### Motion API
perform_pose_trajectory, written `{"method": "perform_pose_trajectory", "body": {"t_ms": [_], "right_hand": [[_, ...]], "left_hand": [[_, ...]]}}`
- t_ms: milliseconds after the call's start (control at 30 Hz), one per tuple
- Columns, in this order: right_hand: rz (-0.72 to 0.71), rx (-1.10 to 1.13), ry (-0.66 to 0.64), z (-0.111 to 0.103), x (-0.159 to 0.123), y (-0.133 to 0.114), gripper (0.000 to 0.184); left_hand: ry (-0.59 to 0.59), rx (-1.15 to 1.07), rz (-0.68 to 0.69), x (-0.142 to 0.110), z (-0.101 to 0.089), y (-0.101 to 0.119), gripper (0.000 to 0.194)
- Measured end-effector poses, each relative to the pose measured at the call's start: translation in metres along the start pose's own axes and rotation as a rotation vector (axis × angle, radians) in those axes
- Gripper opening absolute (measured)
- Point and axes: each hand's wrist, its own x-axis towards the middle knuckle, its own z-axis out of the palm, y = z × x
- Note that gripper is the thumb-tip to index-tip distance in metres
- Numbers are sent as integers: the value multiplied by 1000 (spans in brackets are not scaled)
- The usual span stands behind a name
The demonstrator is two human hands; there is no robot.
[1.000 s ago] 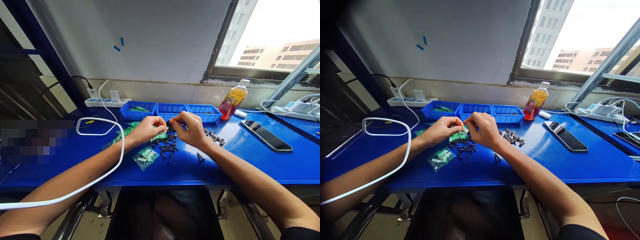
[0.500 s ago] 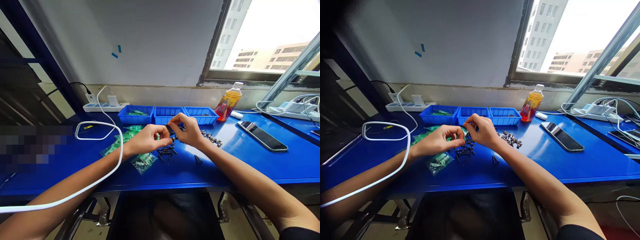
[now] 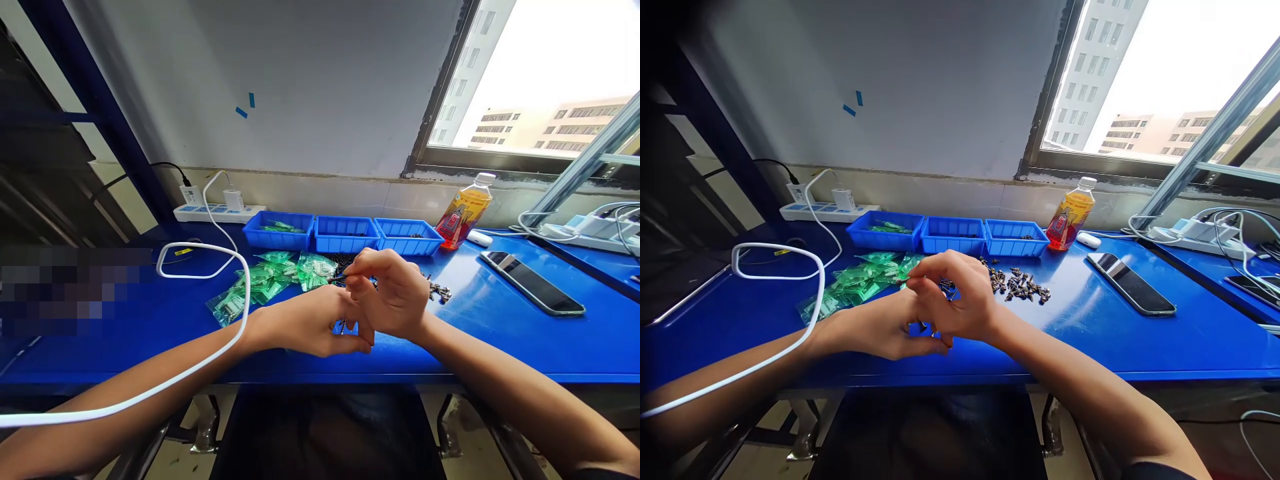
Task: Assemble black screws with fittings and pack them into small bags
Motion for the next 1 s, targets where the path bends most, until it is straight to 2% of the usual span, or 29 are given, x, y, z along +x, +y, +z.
{"method": "perform_pose_trajectory", "body": {"t_ms": [667, 1000], "right_hand": [[6, 69, 8, 0, 0, -4, 6], [53, -54, -12, -1, 0, -4, 7]], "left_hand": [[-74, 16, 12, 0, 3, -2, 12], [-134, 26, 27, -1, 1, 5, 13]]}}
